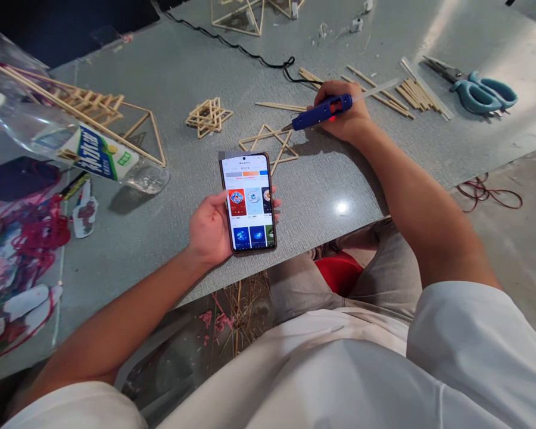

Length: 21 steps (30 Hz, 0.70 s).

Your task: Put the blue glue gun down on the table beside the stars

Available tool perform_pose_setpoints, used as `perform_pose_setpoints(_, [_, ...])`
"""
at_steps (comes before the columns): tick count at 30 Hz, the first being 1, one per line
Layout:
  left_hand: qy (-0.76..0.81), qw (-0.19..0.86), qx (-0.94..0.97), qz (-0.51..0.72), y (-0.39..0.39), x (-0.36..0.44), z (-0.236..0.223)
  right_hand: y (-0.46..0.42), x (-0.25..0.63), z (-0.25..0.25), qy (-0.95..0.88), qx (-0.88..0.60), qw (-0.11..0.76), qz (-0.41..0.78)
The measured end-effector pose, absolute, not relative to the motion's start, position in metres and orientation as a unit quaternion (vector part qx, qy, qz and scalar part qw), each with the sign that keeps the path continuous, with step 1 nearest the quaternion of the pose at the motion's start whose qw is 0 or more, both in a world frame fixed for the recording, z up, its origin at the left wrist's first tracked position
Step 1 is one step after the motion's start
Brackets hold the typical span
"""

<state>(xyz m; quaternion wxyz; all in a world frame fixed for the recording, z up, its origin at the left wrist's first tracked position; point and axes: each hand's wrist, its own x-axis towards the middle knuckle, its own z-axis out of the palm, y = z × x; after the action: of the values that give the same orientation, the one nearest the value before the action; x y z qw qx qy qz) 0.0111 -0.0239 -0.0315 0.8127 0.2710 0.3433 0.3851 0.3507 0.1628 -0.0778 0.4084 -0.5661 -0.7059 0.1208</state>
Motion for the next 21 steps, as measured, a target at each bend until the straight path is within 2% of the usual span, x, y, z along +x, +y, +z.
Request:
perform_pose_setpoints(12, [0.336, 0.806, 0.301, 0.383, -0.021, 0.01, -0.037, 0.157, 0.351, -0.077, -0.715, -0.548, 0.418, 0.117])
perform_pose_setpoints(21, [0.352, 0.821, 0.284, 0.349, -0.02, 0.007, -0.04, 0.153, 0.343, -0.071, -0.666, -0.599, 0.422, 0.138])
